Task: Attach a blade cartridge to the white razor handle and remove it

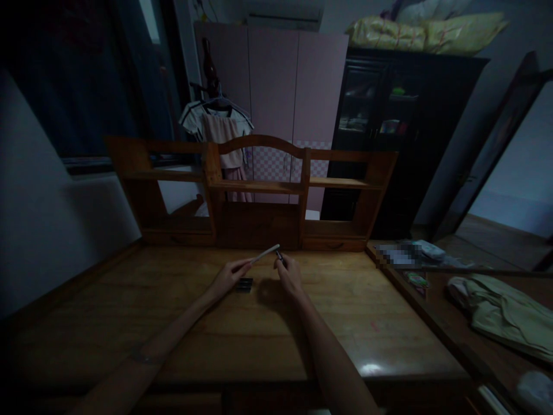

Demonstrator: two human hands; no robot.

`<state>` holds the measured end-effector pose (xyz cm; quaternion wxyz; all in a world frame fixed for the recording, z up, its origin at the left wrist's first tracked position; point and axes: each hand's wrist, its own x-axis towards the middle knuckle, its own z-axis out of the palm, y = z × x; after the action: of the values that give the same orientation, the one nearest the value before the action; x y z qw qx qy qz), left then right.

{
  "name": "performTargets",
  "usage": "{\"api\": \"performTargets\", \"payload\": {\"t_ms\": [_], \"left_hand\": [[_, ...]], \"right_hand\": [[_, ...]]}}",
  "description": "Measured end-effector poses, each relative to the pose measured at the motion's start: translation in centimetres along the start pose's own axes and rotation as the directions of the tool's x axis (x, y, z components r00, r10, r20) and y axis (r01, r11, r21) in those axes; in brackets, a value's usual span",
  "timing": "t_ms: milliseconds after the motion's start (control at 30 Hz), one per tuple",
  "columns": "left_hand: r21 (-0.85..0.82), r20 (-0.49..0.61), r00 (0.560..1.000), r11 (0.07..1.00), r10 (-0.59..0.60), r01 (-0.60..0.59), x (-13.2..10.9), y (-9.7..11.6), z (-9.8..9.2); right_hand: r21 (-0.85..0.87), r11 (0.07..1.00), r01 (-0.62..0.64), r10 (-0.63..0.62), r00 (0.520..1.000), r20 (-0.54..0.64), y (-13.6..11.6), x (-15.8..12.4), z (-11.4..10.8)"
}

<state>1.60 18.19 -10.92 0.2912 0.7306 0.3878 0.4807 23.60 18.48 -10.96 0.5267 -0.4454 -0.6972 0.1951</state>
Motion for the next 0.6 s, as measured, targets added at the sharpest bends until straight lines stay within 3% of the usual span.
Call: {"api": "performTargets", "payload": {"t_ms": [133, 600], "left_hand": [[0.026, -0.087, 0.996, 0.999, -0.024, 0.026, 0.1, -0.2, -0.1], [0.06, -0.045, 0.998, 0.997, -0.039, 0.042, 0.4, -1.1, -0.2]], "right_hand": [[0.006, 1.0, 0.006, -0.006, 1.0, -0.004, -0.2, 0.0, -0.1], [0.009, 1.0, -0.003, 0.003, 1.0, 0.004, 0.0, -0.1, 0.1]]}}
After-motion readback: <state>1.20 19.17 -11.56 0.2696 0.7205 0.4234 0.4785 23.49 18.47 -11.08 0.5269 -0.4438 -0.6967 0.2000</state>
